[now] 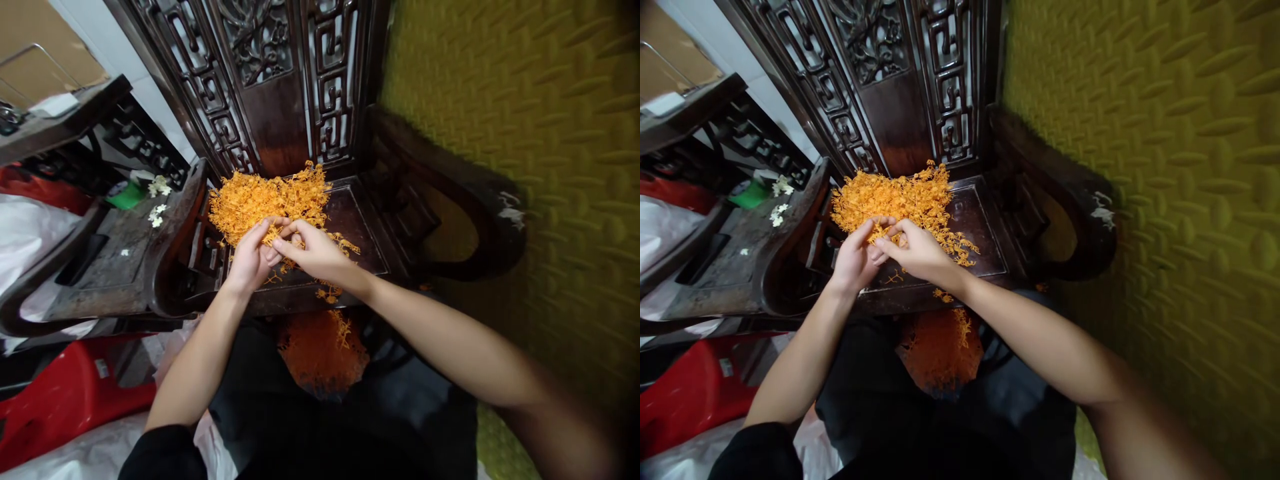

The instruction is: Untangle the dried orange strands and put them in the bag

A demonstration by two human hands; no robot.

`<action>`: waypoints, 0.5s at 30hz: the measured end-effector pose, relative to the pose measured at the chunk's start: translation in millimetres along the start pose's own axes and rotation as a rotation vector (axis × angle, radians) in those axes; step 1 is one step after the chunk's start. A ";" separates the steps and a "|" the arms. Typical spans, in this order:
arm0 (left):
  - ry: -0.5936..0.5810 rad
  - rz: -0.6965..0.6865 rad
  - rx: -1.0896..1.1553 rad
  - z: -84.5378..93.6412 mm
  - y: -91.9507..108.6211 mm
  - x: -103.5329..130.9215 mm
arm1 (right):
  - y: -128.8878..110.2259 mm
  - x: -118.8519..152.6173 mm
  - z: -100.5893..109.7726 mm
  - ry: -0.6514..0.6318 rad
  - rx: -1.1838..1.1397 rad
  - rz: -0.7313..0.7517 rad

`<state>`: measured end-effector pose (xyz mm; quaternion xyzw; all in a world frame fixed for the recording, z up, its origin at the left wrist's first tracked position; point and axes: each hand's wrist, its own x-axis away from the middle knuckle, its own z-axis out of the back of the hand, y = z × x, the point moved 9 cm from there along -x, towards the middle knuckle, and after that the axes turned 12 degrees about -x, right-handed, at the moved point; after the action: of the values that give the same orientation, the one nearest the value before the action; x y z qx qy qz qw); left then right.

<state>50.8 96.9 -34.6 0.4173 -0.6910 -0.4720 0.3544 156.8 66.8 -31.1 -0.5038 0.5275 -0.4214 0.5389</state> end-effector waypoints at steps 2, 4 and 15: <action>0.004 -0.027 -0.061 -0.8 -1.1 0.0 | -2.3 -2.4 0.4 -0.003 0.026 0.015; 0.038 -0.034 -0.116 1.4 -2.3 0.4 | -3.8 -5.4 3.2 0.002 0.058 0.029; 0.082 0.010 -0.261 16.8 -5.7 -2.4 | 16.1 -10.4 23.0 0.074 -0.057 -0.056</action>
<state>38.3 103.9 -45.3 0.3831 -0.6109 -0.5385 0.4359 177.4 81.5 -46.9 -0.5175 0.5447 -0.4394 0.4924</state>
